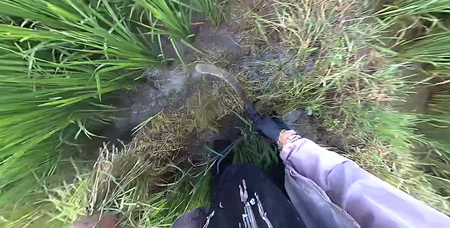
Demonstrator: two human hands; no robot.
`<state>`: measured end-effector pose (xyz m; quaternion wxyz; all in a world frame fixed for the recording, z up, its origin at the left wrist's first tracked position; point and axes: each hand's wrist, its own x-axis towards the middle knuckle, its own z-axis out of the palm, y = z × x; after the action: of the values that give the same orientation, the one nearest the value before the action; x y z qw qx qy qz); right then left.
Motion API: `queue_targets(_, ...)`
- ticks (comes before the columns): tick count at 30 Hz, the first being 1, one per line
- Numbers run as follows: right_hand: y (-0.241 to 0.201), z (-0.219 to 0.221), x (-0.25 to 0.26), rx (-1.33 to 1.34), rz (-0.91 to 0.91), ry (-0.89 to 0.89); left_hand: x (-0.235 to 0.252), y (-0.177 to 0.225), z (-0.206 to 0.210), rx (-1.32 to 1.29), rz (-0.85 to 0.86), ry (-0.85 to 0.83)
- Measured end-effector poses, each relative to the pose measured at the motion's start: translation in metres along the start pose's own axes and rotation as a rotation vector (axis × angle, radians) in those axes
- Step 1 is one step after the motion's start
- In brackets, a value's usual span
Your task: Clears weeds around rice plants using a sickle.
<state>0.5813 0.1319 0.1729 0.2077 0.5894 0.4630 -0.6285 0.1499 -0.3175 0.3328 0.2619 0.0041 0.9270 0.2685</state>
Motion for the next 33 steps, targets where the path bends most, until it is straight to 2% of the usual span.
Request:
queue_targets(2, -0.016, -0.09, -0.051, 0.027, 0.036, 0.216, -0.006, 0.115, 0.06, 0.524, -0.108, 0.018)
queue_targets(3, -0.014, -0.128, -0.077, 0.097, 0.055, 0.321, -0.008, 0.16, 0.085, 0.683, -0.109, -0.012)
queue_targets(6, 0.026, -0.208, -0.154, 0.437, 0.06, 0.595, -0.038, 0.284, 0.144, 0.746, 0.0, -0.144)
queue_targets(8, 0.068, -0.231, -0.205, 0.625, 0.034, 0.709, -0.061, 0.346, 0.177, 0.691, 0.14, -0.218)
queue_targets(10, 0.108, -0.234, -0.251, 0.614, 0.065, 0.802, -0.08, 0.396, 0.21, 0.713, 0.311, -0.306)
queue_targets(12, 0.143, -0.219, -0.289, 0.427, 0.185, 0.873, -0.11, 0.448, 0.243, 0.703, 0.476, -0.39)
queue_targets(13, 0.157, -0.206, -0.302, 0.445, 0.236, 0.91, -0.126, 0.473, 0.259, 0.648, 0.546, -0.422)
queue_targets(16, 0.196, -0.161, -0.329, 0.74, 0.365, 1.02, -0.181, 0.545, 0.304, 0.502, 0.663, -0.542)
queue_targets(19, 0.22, -0.121, -0.348, 0.951, 0.462, 1.054, -0.219, 0.598, 0.36, 0.443, 0.824, -0.682)
queue_targets(21, 0.234, -0.101, -0.355, 1.02, 0.456, 1.067, -0.235, 0.626, 0.402, 0.45, 0.866, -0.815)
queue_targets(23, 0.243, -0.088, -0.357, 1.079, 0.456, 1.079, -0.245, 0.645, 0.443, 0.635, 0.919, -0.894)
queue_targets(26, 0.24, -0.086, -0.354, 1.147, 0.439, 1.047, -0.245, 0.64, 0.471, 0.762, 1.109, -0.942)
queue_targets(28, 0.229, -0.096, -0.345, 1.012, 0.461, 0.975, -0.232, 0.623, 0.447, 0.717, 1.252, -0.941)
queue_targets(30, 0.211, -0.112, -0.328, 0.797, 0.455, 0.87, -0.195, 0.59, 0.406, 0.672, 1.245, -0.854)
queue_targets(31, 0.195, -0.122, -0.321, 0.689, 0.438, 0.815, -0.166, 0.563, 0.385, 0.666, 1.169, -0.784)
queue_targets(33, 0.155, -0.142, -0.306, 0.487, 0.386, 0.734, -0.094, 0.492, 0.339, 0.7, 0.885, -0.683)
